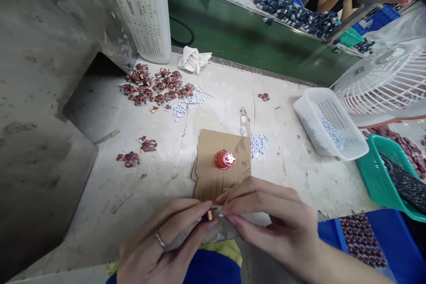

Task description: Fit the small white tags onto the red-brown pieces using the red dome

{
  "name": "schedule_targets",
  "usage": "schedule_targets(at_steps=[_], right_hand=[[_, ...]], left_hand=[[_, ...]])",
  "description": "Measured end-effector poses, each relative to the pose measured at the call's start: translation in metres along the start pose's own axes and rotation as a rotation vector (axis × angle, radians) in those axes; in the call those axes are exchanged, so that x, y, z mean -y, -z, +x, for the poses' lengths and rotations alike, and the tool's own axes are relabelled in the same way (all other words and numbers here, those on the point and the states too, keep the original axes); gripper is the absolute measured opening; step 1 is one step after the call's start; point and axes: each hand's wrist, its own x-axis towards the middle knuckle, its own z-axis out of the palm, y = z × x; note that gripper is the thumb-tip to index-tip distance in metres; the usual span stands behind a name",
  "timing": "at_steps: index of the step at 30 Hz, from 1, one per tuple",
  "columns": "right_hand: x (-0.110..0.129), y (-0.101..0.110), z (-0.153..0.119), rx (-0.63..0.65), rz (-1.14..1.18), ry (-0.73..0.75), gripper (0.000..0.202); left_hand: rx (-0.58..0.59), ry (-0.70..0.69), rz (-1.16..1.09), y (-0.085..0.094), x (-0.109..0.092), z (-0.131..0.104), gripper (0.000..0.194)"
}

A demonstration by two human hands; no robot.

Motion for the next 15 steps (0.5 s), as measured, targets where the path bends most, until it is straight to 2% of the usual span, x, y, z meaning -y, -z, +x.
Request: schedule_targets(at_steps=[10, 15], right_hand=[[-0.0057, -0.0023, -0.0018, 0.079, -0.001, -0.041, 0.026], [-0.0033, 0.0037, -0.0043, 0.141, -0.174, 0.061, 0.031]], left_hand=[[0.026, -0.017, -0.007, -0.0025, 0.0014, -0.0005, 0.031], [0.051, -0.001, -0.01, -0.0042, 0.0008, 0.0021, 0.032]])
